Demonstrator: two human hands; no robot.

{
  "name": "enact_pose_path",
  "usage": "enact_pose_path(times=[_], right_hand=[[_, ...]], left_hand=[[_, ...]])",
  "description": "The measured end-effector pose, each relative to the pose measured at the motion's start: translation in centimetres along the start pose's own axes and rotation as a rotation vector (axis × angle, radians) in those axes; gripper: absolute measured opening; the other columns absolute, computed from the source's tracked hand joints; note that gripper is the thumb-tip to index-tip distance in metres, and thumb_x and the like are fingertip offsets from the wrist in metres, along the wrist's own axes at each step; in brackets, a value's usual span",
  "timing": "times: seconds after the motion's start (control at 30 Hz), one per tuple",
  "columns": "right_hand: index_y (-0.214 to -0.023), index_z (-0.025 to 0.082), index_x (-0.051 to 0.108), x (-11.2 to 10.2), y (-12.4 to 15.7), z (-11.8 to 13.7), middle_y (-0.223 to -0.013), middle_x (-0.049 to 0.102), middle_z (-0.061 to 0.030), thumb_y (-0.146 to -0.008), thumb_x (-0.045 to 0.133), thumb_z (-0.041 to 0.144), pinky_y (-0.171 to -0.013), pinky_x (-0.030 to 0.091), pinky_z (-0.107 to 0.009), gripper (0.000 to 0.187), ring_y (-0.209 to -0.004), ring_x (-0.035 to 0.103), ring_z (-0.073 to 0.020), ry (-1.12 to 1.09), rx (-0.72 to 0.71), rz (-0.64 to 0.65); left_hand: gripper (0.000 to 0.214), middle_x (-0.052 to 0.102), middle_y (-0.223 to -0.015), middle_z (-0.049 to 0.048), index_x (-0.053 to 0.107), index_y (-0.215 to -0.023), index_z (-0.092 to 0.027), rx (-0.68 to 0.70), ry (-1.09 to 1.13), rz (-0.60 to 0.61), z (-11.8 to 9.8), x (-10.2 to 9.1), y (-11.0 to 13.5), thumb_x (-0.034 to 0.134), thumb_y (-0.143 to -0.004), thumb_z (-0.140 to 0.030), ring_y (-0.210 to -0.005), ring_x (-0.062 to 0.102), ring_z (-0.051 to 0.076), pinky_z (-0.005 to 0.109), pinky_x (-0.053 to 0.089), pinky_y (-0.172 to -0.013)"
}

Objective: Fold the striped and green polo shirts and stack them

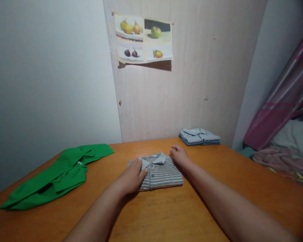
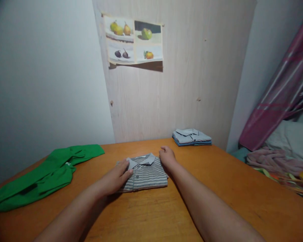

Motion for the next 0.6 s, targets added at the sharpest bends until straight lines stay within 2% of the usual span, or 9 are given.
enact_pose_path(times=[0.13, 0.3, 0.47, 0.6], right_hand=[[-0.098, 0.018, 0.063, -0.6, -0.2, 1.0, -0.072, 0.061, 0.0001, -0.074, 0.061, 0.026, -0.054, 0.039, -0.022, 0.026, -0.064, 0.057, -0.0139, 0.013, 0.023, -0.058], [-0.079, 0.019, 0.057, -0.8, 1.1, 1.0, -0.053, 0.05, 0.0062, -0.072, 0.06, 0.017, -0.045, 0.03, -0.021, 0.009, -0.046, 0.045, -0.0095, 0.011, 0.103, 0.054], [-0.077, 0.02, 0.051, -2.5, 3.9, 0.2, -0.051, 0.057, 0.0033, -0.075, 0.053, 0.01, -0.04, 0.028, -0.019, 0.011, -0.04, 0.049, -0.0099, -0.02, 0.218, 0.175], [-0.083, 0.02, 0.05, -3.7, 6.1, 0.2, -0.06, 0.067, -0.0016, -0.075, 0.051, 0.007, -0.036, 0.028, -0.018, 0.015, -0.043, 0.059, -0.0125, -0.07, 0.309, 0.272]], left_hand=[[0.075, 0.035, -0.158, 0.0298, 0.056, -0.135, -0.006, -0.113, -0.07, 0.123, 1.8, 2.7, 0.4, 0.055, -0.085, -0.061, -0.152, 0.024, 0.043, 0.054, 0.016, -0.122], [0.086, 0.027, -0.162, 0.028, 0.045, -0.148, -0.006, -0.125, -0.216, 0.202, 2.3, 3.5, 0.4, 0.041, -0.089, -0.069, -0.154, 0.017, 0.04, 0.054, 0.012, -0.123], [0.086, 0.021, -0.164, 0.0258, 0.033, -0.154, -0.001, -0.131, -0.444, 0.278, 2.0, 3.4, 0.4, 0.027, -0.095, -0.063, -0.154, 0.015, 0.037, 0.053, 0.017, -0.123], [0.086, 0.018, -0.165, 0.0241, 0.028, -0.156, 0.002, -0.139, -0.498, 0.317, 2.0, 3.3, 0.6, 0.021, -0.097, -0.06, -0.155, 0.013, 0.034, 0.051, 0.018, -0.124]])
Point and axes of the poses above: each hand's wrist, its own y-axis away from the middle knuckle, its own x-axis out of the palm, z = x × y, the point moved 6 cm from there along -y, towards the middle knuckle
